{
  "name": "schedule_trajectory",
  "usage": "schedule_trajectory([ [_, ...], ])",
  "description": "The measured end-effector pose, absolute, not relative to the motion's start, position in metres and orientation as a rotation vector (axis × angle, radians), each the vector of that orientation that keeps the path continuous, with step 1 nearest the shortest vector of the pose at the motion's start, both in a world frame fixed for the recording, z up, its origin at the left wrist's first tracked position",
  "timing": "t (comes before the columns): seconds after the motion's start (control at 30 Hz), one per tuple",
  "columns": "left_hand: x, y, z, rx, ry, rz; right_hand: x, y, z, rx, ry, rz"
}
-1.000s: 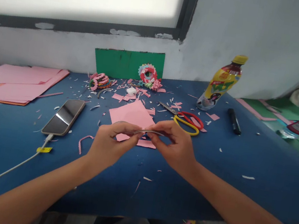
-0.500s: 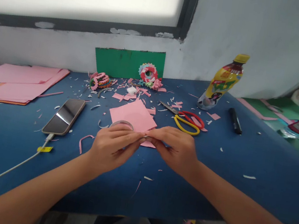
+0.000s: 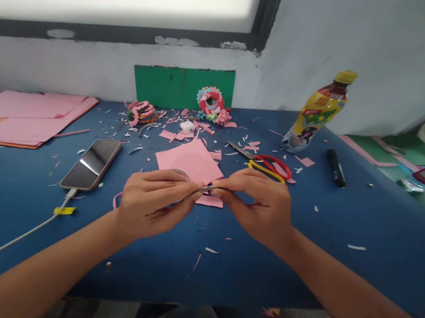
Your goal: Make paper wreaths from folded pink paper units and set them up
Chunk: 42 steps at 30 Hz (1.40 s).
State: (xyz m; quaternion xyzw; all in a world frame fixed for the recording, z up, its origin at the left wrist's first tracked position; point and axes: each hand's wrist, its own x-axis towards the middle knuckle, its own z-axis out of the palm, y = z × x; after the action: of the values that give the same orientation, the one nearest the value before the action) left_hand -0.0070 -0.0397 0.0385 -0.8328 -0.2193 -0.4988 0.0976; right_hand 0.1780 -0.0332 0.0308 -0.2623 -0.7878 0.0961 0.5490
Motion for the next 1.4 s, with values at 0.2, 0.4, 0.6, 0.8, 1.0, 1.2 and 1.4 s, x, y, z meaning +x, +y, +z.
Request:
schedule_trajectory([
  [0.2, -0.012, -0.038, 0.040, -2.409, -0.609, -1.455, 0.180, -0.033, 0.032, -0.643, -1.821, 0.235],
  [0.4, -0.014, -0.039, 0.041, -2.372, -0.638, -1.444, 0.183, -0.033, 0.034, -0.671, -1.812, 0.193],
  [0.6, -0.014, -0.039, 0.042, -2.349, -0.648, -1.475, 0.185, -0.033, 0.035, -0.690, -1.798, 0.165],
  [0.8, -0.016, -0.037, 0.040, -2.336, -0.628, -1.496, 0.187, -0.029, 0.028, -0.581, -1.846, 0.058],
  [1.0, -0.013, -0.039, 0.040, -2.376, -0.617, -1.487, 0.192, -0.029, 0.024, -0.442, -1.905, -0.036],
  [1.2, -0.014, -0.039, 0.038, -2.485, -0.590, -1.429, 0.195, -0.030, 0.027, -0.451, -1.956, 0.039],
  [1.4, -0.017, -0.036, 0.038, -2.635, -0.542, -1.416, 0.198, -0.027, 0.027, -0.441, -2.008, 0.140],
])
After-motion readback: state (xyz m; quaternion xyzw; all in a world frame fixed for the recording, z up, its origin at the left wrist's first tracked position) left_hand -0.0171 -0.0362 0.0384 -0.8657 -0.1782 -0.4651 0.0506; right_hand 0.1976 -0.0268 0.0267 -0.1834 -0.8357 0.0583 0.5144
